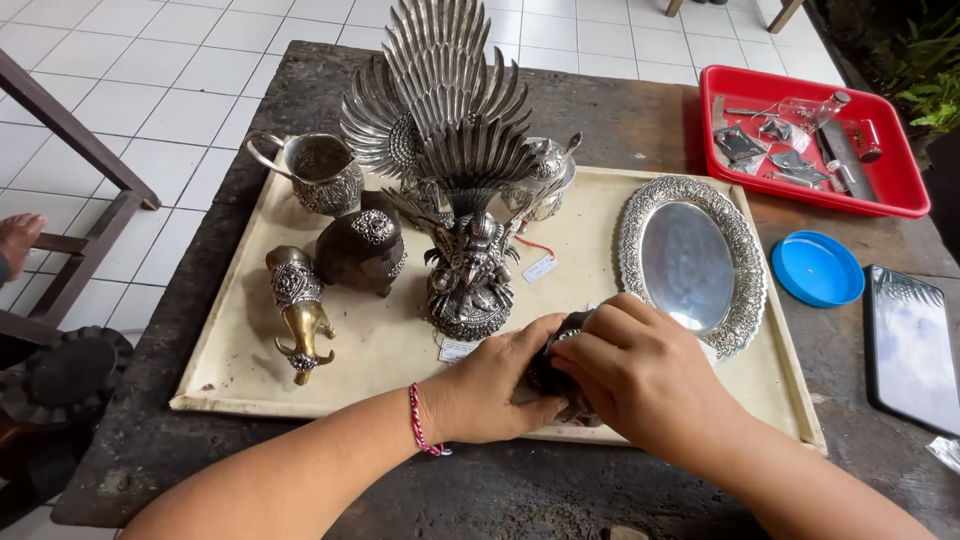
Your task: Polishing a small silver ornament with a cloth to clean its surface
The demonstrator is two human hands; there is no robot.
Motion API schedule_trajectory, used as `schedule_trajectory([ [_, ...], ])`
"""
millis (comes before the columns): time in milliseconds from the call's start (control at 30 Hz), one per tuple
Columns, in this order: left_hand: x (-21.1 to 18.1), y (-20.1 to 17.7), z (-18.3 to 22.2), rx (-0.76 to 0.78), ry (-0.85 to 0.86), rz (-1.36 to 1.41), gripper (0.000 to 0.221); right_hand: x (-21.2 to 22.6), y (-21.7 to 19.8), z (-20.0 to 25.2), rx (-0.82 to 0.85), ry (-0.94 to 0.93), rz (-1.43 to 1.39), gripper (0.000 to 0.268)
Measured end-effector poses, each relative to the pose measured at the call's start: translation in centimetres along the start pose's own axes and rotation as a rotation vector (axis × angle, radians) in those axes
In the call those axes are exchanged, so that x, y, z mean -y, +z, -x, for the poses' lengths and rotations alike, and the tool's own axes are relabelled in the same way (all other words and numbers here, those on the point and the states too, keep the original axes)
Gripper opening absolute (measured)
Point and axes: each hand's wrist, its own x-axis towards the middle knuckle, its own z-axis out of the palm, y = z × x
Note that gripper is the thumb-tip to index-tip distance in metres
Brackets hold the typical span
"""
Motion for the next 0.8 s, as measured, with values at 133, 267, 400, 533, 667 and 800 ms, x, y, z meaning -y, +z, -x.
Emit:
schedule_trajectory([
  [133, -0.6, -0.2, 0.0, -0.01, 0.011, 0.012, 0.075, -0.3, -1.3, 0.8, 0.127, 0.074, 0.004, 0.008],
  [267, -0.3, 0.1, 0.1, -0.008, 0.002, 0.033, 0.078, -0.7, -1.0, 1.2, 0.118, 0.125, -0.023, 0.009],
  [400, -0.3, 0.3, 0.3, -0.016, -0.013, -0.003, 0.076, -0.6, 0.2, 0.4, -0.003, 0.023, -0.042, 0.006],
  [533, -0.6, 0.0, 0.1, -0.01, -0.015, 0.044, 0.079, -0.9, -2.0, 0.8, 0.18, 0.168, -0.062, 0.009],
  [667, -0.3, 0.2, 0.0, -0.021, 0.024, 0.084, 0.076, -1.6, -1.5, 0.8, 0.159, 0.217, -0.088, 0.006],
  [800, -0.4, 0.2, 0.1, -0.027, -0.011, 0.025, 0.078, -2.0, -0.8, 0.4, 0.061, 0.168, -0.116, 0.005],
])
